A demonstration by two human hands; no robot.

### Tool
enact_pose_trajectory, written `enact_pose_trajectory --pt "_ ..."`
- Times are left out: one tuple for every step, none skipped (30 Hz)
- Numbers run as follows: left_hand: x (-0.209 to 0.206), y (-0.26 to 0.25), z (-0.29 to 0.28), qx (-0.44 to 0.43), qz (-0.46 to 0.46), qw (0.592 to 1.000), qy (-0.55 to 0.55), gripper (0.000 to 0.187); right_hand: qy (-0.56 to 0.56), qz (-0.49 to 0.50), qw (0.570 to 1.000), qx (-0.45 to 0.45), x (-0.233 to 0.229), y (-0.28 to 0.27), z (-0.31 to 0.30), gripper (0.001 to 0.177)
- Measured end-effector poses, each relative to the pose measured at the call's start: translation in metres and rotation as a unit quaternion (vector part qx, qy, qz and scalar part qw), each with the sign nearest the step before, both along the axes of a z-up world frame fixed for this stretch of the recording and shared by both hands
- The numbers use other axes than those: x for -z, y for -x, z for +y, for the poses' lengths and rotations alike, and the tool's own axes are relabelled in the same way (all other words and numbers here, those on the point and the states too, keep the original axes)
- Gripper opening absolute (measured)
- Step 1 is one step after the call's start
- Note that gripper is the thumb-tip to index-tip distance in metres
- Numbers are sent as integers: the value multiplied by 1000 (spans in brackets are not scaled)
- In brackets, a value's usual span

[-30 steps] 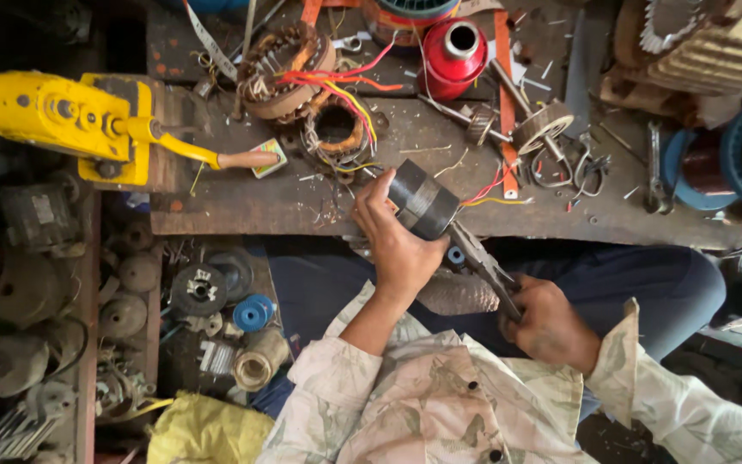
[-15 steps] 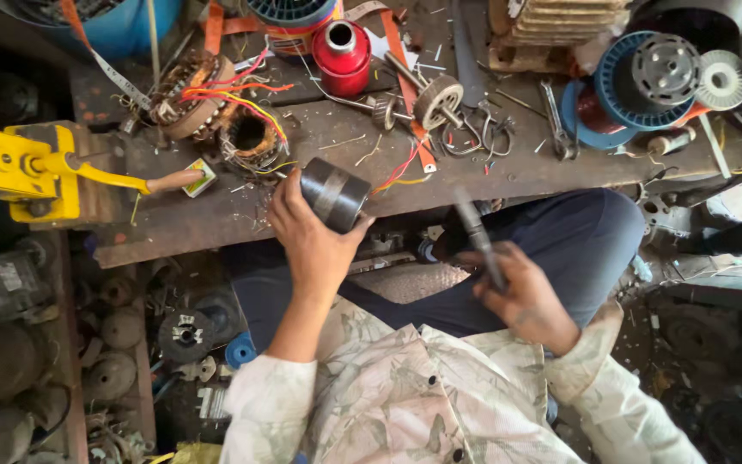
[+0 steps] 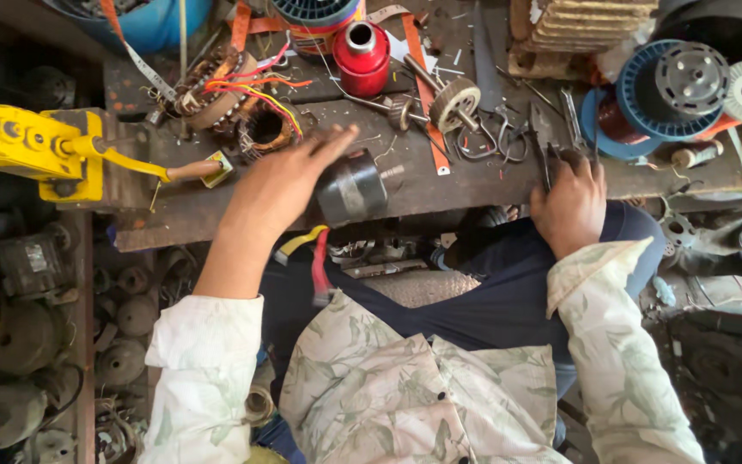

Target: The person sits cross-legged on the floor and works on a small electric motor. They use pliers to manipulate the motor's shaft and components, repeatedly adjusting and inspecting the assembly. The person also handles a small metal ring and a fan blade, attempting to fit them onto the motor shaft.

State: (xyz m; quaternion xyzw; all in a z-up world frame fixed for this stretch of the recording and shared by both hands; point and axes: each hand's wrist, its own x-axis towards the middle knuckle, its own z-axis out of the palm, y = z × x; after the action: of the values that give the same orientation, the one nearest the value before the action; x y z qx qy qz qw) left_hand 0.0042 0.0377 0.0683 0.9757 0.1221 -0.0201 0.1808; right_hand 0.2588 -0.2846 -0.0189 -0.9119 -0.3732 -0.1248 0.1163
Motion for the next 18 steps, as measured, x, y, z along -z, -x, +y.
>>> enact_pose_trajectory --pt "-2 2 -2 -45 27 997 -54 80 4 -22 1000 -6 -4 5 4 36" --pt "-2 3 -6 -75 -38 996 22 72 -16 -63 998 -10 -8 12 7 39" --pt "0 3 -14 -103 -103 985 98 65 -36 -105 994 -15 -13 24 9 42" --pt "3 2 -21 -130 -166 962 174 60 -54 -146 988 -19 -16 37 13 45" --pt "8 -2 -29 -113 -155 973 125 63 -113 -109 985 -66 -18 51 22 39" --pt "14 -7 -40 -94 -144 982 78 69 -169 -73 977 -111 -18 63 30 36" --pt "19 -10 -44 -74 -132 988 30 78 -198 -65 961 -179 -15 76 43 38" --pt "23 -10 -47 -65 -138 987 50 81 -224 -56 941 -249 -9 89 55 41" --pt "25 -9 -49 -57 -144 985 70 84 -212 -29 935 -283 -5 97 66 43" --pt "25 -9 -46 -49 -153 983 84 87 -203 -5 926 -318 -1 101 78 47" --pt "23 -8 -44 -39 -146 985 88 92 -175 -15 928 -328 2 100 85 40" --pt "21 -6 -42 -31 -137 986 92 97 -147 -22 929 -338 5 101 91 34" --pt "19 -4 -40 -24 -128 987 97 103 -118 -30 929 -348 8 101 96 28" --pt "18 -3 -40 -24 -134 986 97 105 -121 -19 931 -345 11 101 98 24" --pt "18 -3 -41 -24 -141 985 97 107 -124 -7 932 -342 14 101 99 21" --pt "19 -2 -43 -25 -146 984 100 109 -125 6 933 -338 17 102 98 19" --pt "21 -2 -43 -28 -147 983 101 110 -157 80 932 -317 21 104 98 18" --pt "22 -3 -43 -28 -149 983 102 111 -189 151 925 -291 24 107 98 18"
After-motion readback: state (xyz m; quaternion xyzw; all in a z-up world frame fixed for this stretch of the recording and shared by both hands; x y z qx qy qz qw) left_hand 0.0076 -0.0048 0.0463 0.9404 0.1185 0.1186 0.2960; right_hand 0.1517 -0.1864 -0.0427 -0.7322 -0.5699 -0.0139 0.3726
